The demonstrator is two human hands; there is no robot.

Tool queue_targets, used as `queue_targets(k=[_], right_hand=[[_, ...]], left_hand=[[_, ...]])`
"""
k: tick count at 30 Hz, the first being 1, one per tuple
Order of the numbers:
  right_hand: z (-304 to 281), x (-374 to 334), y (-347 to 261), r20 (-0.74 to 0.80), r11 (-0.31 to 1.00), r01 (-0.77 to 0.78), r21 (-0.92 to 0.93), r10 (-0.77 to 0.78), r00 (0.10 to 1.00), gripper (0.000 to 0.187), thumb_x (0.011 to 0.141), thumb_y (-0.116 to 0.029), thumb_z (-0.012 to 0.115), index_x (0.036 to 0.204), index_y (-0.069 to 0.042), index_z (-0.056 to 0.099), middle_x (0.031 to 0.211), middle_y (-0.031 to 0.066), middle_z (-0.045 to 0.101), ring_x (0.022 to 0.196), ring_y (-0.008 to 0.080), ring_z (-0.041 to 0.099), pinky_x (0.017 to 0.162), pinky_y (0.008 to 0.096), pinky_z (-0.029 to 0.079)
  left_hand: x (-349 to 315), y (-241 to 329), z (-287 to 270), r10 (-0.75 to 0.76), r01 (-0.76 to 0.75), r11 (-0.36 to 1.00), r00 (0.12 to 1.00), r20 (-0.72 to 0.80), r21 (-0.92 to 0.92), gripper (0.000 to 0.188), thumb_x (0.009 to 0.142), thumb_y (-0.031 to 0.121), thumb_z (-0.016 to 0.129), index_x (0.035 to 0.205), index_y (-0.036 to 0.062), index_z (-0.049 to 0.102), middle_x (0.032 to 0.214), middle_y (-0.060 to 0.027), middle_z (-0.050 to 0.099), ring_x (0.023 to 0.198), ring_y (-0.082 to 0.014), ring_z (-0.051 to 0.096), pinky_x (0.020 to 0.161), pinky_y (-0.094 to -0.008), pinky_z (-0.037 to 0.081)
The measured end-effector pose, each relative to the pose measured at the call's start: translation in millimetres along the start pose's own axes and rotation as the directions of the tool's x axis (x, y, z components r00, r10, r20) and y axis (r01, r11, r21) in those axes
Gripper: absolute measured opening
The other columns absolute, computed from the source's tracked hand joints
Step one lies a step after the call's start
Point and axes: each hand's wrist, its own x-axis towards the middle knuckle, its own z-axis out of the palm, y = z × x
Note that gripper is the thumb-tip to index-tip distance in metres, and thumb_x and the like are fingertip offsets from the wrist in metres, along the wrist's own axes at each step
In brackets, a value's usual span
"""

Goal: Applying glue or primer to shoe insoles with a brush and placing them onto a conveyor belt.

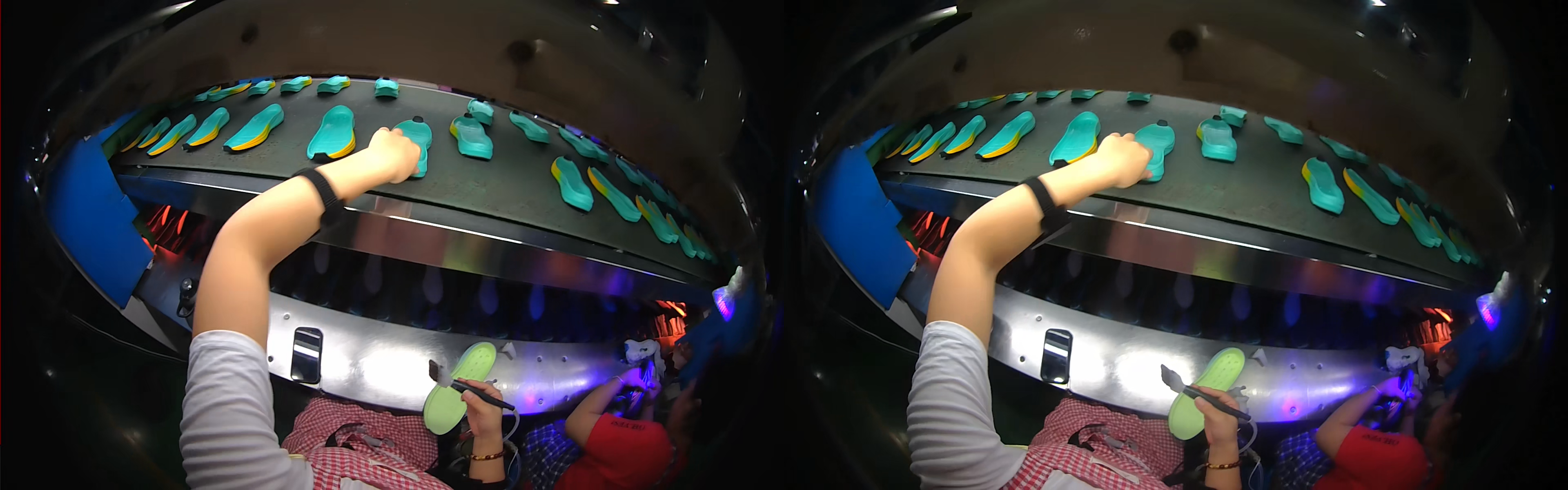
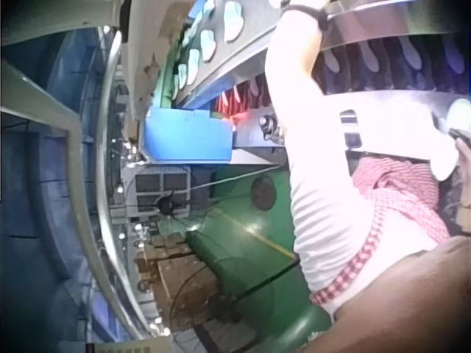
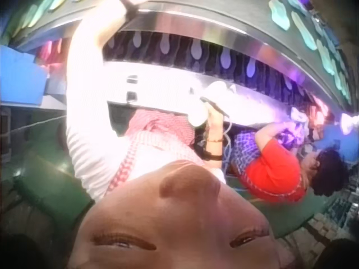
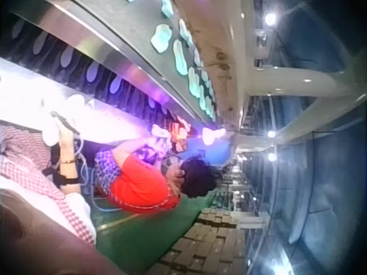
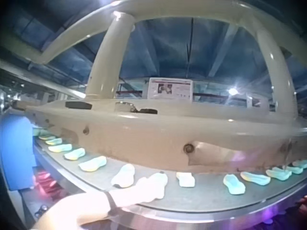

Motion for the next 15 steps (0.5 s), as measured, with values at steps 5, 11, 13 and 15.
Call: queue_targets(k=[5, 11, 13, 15], right_hand=[[5, 3, -5, 0.002, 0.998, 0.054, -0.013, -0.054, 0.999, 0.022, 0.072, 0.006, 0.057, 0.094, 0.005, 0.059, 0.096, 0.0189, 0.062, 0.09, 0.0264, 0.059, 0.085, 0.0357, 0.045], [37, 16, -44, 0.139, 0.992, 0.122, -0.034, -0.116, 0.983, 0.024, 0.073, 0.007, 0.056, 0.096, 0.007, 0.06, 0.098, 0.0168, 0.061, 0.091, 0.0236, 0.059, 0.088, 0.034, 0.044], [49, 12, -51, 0.162, 0.989, 0.151, 0.001, -0.149, 0.975, 0.025, 0.072, 0.007, 0.057, 0.097, 0.007, 0.06, 0.099, 0.0173, 0.061, 0.093, 0.023, 0.059, 0.089, 0.0334, 0.044], [52, 8, -52, 0.157, 0.981, 0.196, 0.015, -0.196, 0.968, 0.025, 0.072, 0.007, 0.057, 0.097, 0.007, 0.06, 0.099, 0.0175, 0.061, 0.094, 0.0228, 0.059, 0.089, 0.0333, 0.044]], left_hand=[[-93, 6, 13, -0.016, -0.322, 0.851, 0.774, -0.634, -0.415, 0.028, 0.077, 0.028, 0.064, 0.072, 0.0042, 0.051, 0.086, -0.0115, 0.056, 0.087, -0.027, 0.049, 0.079, -0.0374, 0.039], [-168, 30, 59, -0.512, -0.243, -0.613, 0.847, 0.144, -0.752, 0.033, 0.075, 0.004, 0.056, 0.106, 0.0019, 0.048, 0.093, -0.0082, 0.055, 0.093, -0.0192, 0.053, 0.08, -0.0324, 0.045], [-191, 17, 97, -0.119, -0.043, -0.772, 0.99, 0.077, -0.634, 0.043, 0.076, 0.003, 0.057, 0.116, -0.0006, 0.042, 0.101, -0.0095, 0.056, 0.088, -0.0183, 0.058, 0.077, -0.0305, 0.049], [-218, 37, 117, -0.084, -0.063, -0.801, 0.996, 0.008, -0.596, 0.048, 0.08, 0.014, 0.06, 0.12, -0.0022, 0.039, 0.108, -0.0132, 0.056, 0.093, -0.0215, 0.059, 0.081, -0.0347, 0.05]])
